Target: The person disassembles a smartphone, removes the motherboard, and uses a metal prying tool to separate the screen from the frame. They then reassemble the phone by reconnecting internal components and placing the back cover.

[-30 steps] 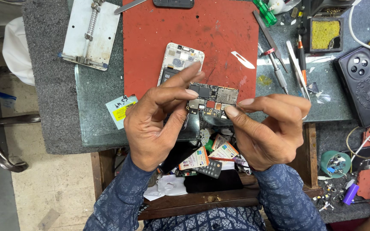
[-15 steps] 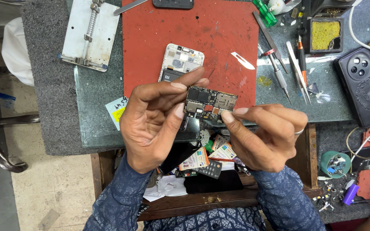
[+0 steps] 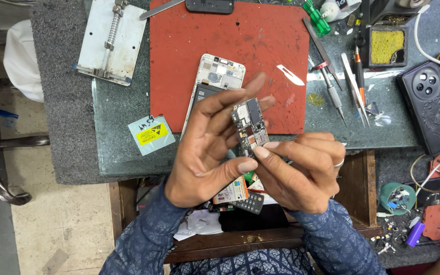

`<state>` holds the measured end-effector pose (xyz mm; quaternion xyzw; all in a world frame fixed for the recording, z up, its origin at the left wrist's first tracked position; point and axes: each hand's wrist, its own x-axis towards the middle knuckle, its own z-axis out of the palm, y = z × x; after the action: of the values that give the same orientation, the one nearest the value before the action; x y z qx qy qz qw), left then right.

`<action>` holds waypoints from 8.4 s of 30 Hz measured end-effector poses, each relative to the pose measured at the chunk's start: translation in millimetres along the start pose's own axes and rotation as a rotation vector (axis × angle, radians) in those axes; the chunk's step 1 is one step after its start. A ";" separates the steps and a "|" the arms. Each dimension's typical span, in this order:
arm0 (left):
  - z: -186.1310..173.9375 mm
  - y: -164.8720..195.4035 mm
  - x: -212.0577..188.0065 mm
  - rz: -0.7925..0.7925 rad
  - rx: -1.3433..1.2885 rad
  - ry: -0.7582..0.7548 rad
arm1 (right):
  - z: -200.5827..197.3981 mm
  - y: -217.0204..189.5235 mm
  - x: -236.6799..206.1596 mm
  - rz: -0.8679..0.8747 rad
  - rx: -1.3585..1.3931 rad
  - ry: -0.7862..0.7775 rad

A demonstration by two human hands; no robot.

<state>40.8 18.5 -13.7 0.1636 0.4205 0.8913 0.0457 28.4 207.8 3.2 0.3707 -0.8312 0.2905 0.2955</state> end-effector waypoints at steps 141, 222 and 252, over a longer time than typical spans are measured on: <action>-4.7 -11.9 0.8 0.069 0.718 0.255 | 11.6 31.6 -25.6 0.904 1.228 0.158; -1.5 -13.6 0.9 0.130 0.889 0.158 | 5.4 39.8 -37.2 0.925 1.368 0.225; -2.6 -11.3 -0.2 0.119 0.889 0.155 | 7.1 35.5 -36.0 0.947 1.333 0.241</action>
<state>39.5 23.8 -23.9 0.1239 0.7542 0.6350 -0.1120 18.3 238.5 -36.3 0.0449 -0.5153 0.8542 -0.0532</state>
